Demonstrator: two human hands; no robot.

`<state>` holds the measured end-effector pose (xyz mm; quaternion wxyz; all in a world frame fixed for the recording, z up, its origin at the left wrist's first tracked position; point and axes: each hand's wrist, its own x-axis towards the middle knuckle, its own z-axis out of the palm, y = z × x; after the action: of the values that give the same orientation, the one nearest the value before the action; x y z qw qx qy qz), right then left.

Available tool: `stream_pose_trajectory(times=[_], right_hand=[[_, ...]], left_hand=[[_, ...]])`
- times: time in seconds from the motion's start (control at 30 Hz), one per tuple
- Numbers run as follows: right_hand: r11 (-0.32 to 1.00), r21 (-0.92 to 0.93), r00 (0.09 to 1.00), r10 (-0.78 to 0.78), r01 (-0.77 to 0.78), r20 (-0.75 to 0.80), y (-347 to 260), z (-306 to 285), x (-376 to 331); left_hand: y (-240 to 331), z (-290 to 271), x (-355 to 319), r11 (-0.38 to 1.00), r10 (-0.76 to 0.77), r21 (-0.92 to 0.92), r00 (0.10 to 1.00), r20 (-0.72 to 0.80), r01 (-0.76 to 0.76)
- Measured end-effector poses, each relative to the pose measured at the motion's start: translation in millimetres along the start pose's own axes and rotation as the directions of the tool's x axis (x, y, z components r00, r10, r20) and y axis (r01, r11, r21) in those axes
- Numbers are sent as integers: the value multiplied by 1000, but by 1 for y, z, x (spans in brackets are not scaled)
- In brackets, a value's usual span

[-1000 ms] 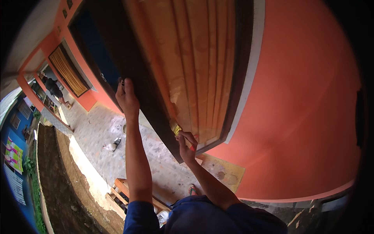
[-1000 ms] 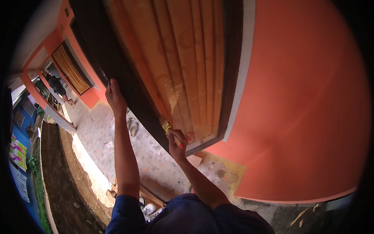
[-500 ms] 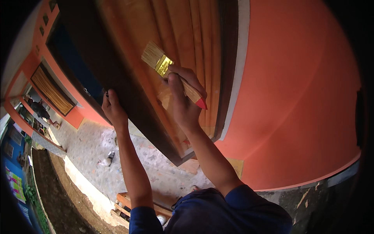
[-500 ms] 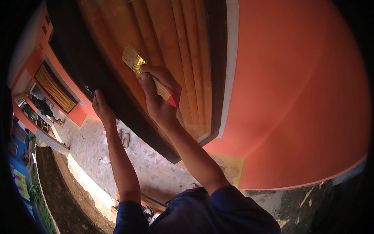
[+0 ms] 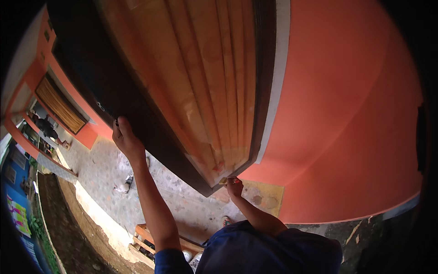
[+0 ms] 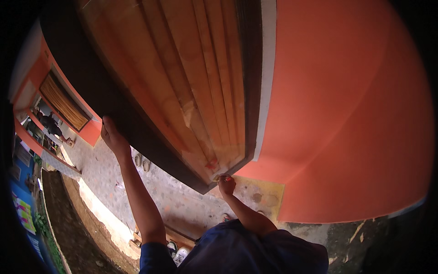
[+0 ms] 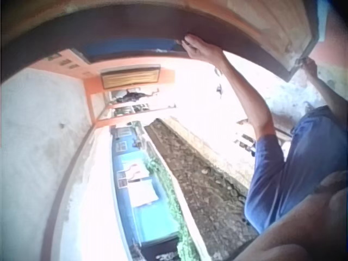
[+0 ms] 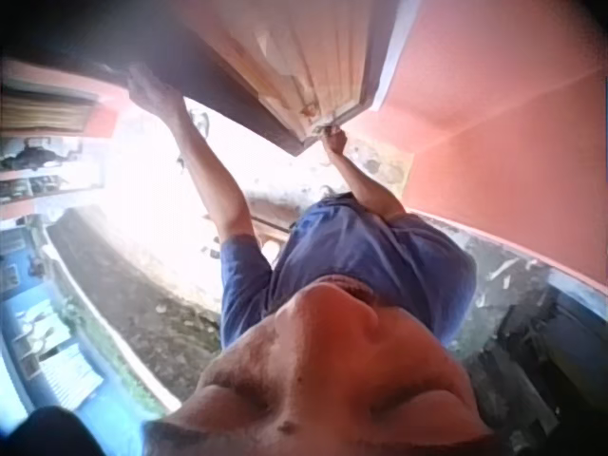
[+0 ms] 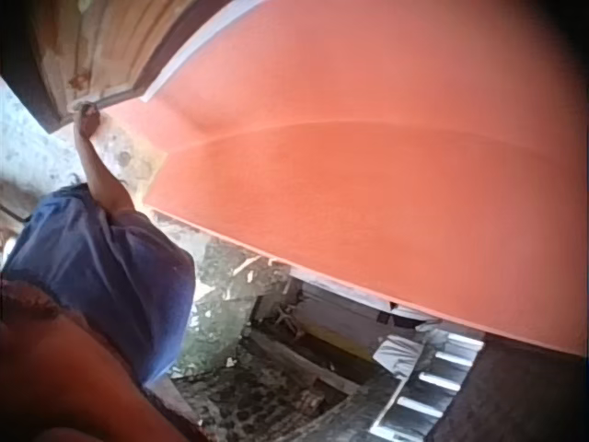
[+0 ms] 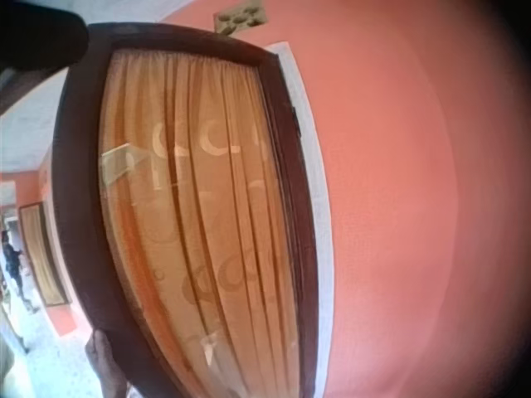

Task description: The person paints the dark brown frame of a window with a paintbrush. They work along the vertical and horizontal edges of the frame, applying paint in steady strokes while standing on a covered outdoor walkway.

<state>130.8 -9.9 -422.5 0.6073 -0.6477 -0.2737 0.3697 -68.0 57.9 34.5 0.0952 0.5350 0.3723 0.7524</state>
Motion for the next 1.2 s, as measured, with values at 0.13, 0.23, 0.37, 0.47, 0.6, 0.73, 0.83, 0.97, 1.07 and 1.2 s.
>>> stream_pose_trajectory(times=[0.13, 0.23, 0.37, 0.47, 0.6, 0.73, 0.83, 0.97, 1.07, 1.2], right_hand=[[886, 462, 993, -24, -30, 111, -192, -8, 15], [716, 645, 928, -371, 266, 29, -349, -43, 10], [514, 662, 733, -676, 545, -79, -423, -60, 31], [546, 697, 765, -644, 465, -5, -351, -50, 70], [761, 582, 938, -346, 286, -10, -178, -71, 74], [966, 257, 998, -51, 43, 24, -68, -101, 92], [903, 364, 970, -242, 229, -11, -139, -91, 122], [645, 542, 808, -577, 539, -117, -382, -95, 99], [449, 612, 662, -731, 651, -168, -450, -97, 102], [519, 646, 722, -688, 560, -73, -391, -85, 124]], left_hand=[[1, -7, -11, 999, -10, 40, 1000, -6, 10], [14, -4, -20, 998, -17, 61, 998, -65, 21], [18, -13, -32, 993, -25, 112, 997, -77, 34], [31, -13, -43, 989, -24, 144, 996, -90, 37], [45, -6, -52, 993, -22, 113, 990, -137, 38], [48, -4, -61, 989, -31, 137, 989, -145, 51], [49, -4, -60, 988, -17, 150, 990, -139, 38], [56, -4, -64, 987, 13, 157, 986, -168, 14], [53, -7, -64, 988, -3, 151, 983, -183, 32], [60, -3, -69, 989, -5, 141, 980, -199, 34]])
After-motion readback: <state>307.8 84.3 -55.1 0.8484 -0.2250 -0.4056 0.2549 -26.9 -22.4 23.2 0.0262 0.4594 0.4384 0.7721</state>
